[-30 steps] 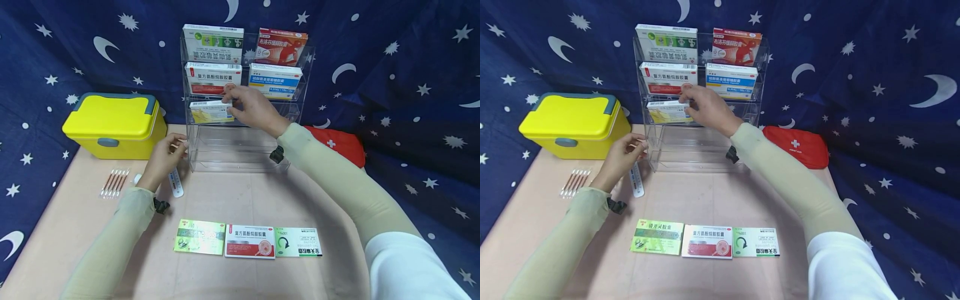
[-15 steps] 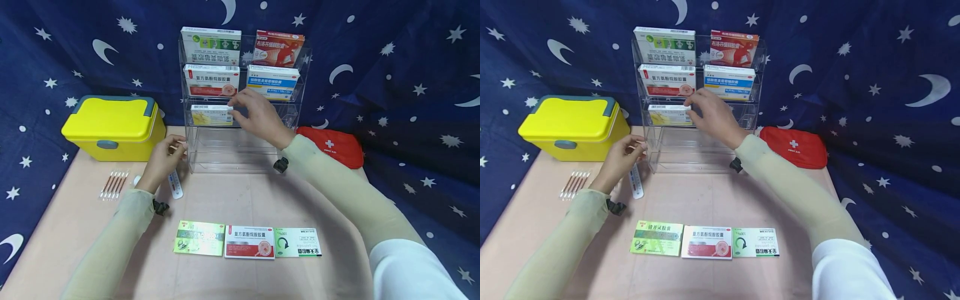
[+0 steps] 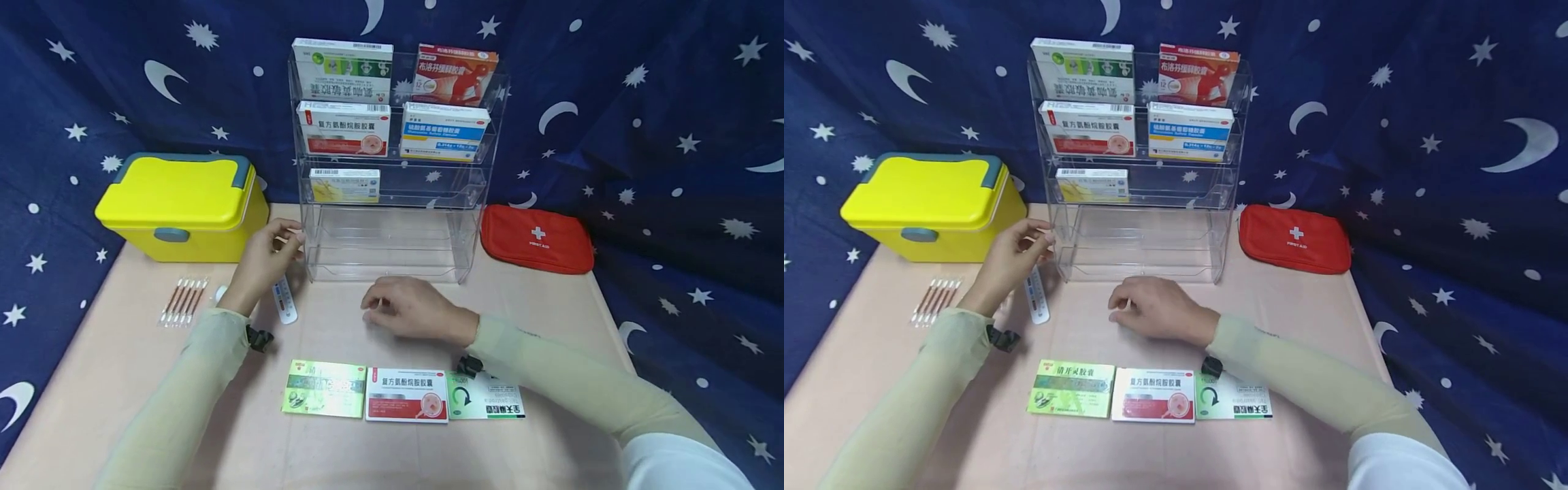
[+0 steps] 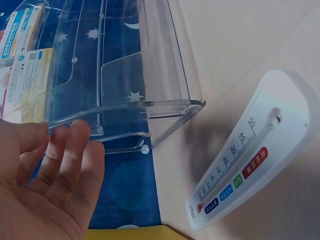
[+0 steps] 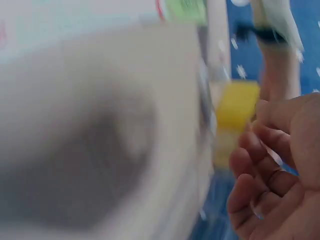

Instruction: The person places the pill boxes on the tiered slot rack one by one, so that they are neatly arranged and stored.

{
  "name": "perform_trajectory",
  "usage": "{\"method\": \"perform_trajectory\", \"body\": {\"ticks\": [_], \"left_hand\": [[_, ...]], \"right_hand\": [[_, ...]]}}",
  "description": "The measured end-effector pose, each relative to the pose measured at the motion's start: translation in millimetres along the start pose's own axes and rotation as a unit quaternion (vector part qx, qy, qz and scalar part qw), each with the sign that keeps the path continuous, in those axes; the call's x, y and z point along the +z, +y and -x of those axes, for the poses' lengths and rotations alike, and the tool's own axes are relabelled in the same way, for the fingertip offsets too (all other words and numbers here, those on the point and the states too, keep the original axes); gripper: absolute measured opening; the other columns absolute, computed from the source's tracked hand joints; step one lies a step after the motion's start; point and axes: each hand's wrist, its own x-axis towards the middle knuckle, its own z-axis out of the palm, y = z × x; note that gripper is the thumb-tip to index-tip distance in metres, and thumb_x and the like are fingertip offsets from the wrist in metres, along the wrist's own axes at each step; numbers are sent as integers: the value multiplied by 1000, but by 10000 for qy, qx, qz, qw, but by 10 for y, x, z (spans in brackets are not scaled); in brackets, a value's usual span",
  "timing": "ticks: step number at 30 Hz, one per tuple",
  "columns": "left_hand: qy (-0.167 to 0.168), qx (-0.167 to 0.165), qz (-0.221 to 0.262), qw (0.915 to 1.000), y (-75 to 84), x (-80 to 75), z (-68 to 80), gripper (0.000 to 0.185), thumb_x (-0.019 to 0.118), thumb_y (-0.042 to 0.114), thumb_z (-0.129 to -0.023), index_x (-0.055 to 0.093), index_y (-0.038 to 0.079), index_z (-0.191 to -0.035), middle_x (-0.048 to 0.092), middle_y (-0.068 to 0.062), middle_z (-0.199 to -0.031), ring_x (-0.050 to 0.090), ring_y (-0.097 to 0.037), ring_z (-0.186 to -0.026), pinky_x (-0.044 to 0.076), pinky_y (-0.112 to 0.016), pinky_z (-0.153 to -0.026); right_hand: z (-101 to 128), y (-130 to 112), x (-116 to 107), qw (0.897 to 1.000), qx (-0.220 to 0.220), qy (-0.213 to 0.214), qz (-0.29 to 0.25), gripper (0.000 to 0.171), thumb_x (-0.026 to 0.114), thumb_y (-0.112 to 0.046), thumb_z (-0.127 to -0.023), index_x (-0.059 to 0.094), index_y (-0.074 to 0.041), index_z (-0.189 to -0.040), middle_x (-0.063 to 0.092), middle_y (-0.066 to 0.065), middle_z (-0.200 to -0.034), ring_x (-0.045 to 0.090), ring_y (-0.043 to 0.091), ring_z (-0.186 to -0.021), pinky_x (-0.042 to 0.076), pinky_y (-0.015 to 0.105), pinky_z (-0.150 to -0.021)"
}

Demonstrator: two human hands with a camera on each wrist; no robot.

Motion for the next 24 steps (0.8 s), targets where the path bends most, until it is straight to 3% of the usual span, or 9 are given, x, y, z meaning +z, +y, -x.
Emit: {"method": "perform_trajectory", "body": {"ticks": [4, 9, 14, 19, 24], "left_hand": [[25, -7, -53, 10000, 13, -15, 6, 34, 59, 28, -105, 59, 9, -133, 62, -11, -108, 70, -31, -90, 56, -44, -78], [16, -52, -105, 9999, 15, 6, -5, 31, 61, 25, -104, 60, 10, -131, 64, -9, -107, 70, -30, -89, 56, -38, -74], [-5, -89, -92, 9999, 30, 6, -7, 32, 61, 25, -104, 60, 10, -132, 63, -9, -107, 70, -30, -89, 56, -37, -75], [1, -124, -111, 9999, 34, 3, -7, 33, 61, 25, -104, 60, 10, -133, 62, -11, -108, 69, -30, -90, 55, -32, -73], [-24, -126, -93, 9999, 31, 7, -1, 33, 61, 25, -104, 60, 9, -133, 63, -11, -109, 69, -31, -91, 55, -31, -73]], "right_hand": [[22, -185, 240, 9952, 39, -974, -19, 21, 72, -38, -94, 76, -20, -105, 62, -16, -91, 56, 0, -78, 48, 21, -70], [28, -318, 393, 9877, 177, -1540, 214, 27, 74, -53, -89, 74, -27, -94, 60, -17, -85, 53, -2, -73, 45, 21, -62], [48, -367, 473, 9820, 164, -1824, 463, 29, 76, -56, -86, 74, -27, -91, 59, -15, -82, 50, -1, -70, 43, 21, -59], [68, -382, 517, 9809, 141, -1824, 664, 26, 78, -48, -88, 77, -24, -98, 57, -15, -80, 49, 0, -70, 43, 21, -58], [88, -387, 549, 9784, 268, -1947, 635, 30, 78, -50, -87, 77, -22, -100, 58, -15, -81, 51, 1, -70, 43, 22, -58]]}}
